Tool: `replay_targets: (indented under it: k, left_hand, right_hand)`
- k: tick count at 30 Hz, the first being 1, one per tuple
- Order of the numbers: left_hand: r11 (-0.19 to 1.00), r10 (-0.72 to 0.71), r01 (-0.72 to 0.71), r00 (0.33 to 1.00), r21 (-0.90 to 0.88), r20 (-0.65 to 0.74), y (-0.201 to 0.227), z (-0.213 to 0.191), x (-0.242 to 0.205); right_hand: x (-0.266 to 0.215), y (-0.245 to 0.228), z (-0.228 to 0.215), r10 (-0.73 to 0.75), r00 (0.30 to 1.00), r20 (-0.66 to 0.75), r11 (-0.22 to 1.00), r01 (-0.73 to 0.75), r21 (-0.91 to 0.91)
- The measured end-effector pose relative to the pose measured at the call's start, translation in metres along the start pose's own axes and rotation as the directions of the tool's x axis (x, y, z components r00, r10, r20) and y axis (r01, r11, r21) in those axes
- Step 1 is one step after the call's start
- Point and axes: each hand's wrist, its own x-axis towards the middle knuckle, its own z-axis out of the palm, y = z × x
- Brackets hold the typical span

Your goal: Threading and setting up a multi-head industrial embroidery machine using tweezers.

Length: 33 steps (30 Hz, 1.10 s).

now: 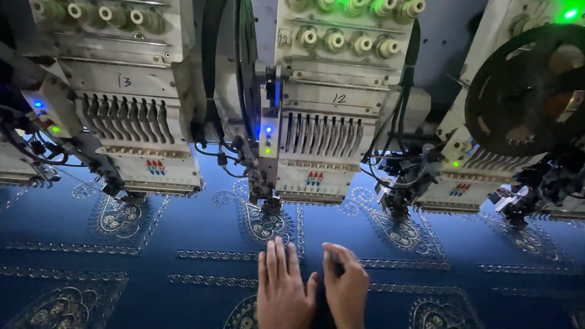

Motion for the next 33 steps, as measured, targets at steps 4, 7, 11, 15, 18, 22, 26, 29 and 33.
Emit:
replay_targets:
  k: [4, 7, 11, 15, 18, 22, 26, 29, 33]
  left_hand:
    - [0.987, -0.029, 0.039, 0.997, -0.157, 0.066, 0.016, -0.011, 0.018]
    - [0.966, -0.076, 0.129, 0.969, -0.223, 0.234, 0.022, -0.004, 0.029]
    - [0.971, -0.074, 0.098, 0.991, -0.218, 0.114, 0.027, 0.002, 0.036]
    - [0.966, -0.055, 0.078, 0.994, -0.246, 0.099, 0.024, 0.002, 0.045]
    - [0.927, -0.090, 0.160, 0.973, -0.339, 0.214, 0.019, 0.002, 0.050]
    - [0.794, -0.125, 0.326, 0.914, -0.513, 0.387, 0.012, -0.015, 0.060]
    - [0.603, -0.230, 0.514, 0.844, -0.610, 0.484, 0.006, -0.026, 0.074]
    - [0.482, 0.037, 0.635, 0.674, -0.604, 0.738, 0.003, -0.033, 0.092]
    - [0.250, -0.023, 0.761, 0.622, -0.598, 0.783, -0.004, -0.049, 0.102]
  right_hand:
    - [0.031, 0.011, 0.011, 0.082, 0.986, -0.148, 0.994, -0.070, 0.090]
    - [0.054, 0.019, 0.029, 0.060, 0.987, -0.149, 0.995, -0.047, 0.088]
    - [0.071, 0.015, 0.043, 0.068, 0.989, -0.132, 0.994, -0.057, 0.090]
    - [0.085, 0.024, 0.056, -0.012, 0.990, -0.142, 0.996, 0.025, 0.091]
    - [0.085, 0.032, 0.063, -0.008, 0.991, -0.136, 0.997, 0.019, 0.079]
    - [0.074, 0.022, 0.033, 0.146, 0.987, 0.060, 0.983, -0.151, 0.101]
    - [0.034, -0.005, -0.015, 0.140, 0.867, 0.478, 0.979, -0.195, 0.066]
    - [0.014, -0.031, -0.045, 0.092, 0.452, 0.887, 0.965, -0.259, 0.032]
    - [0.046, -0.051, -0.062, 0.423, 0.295, 0.857, 0.696, -0.711, -0.099]
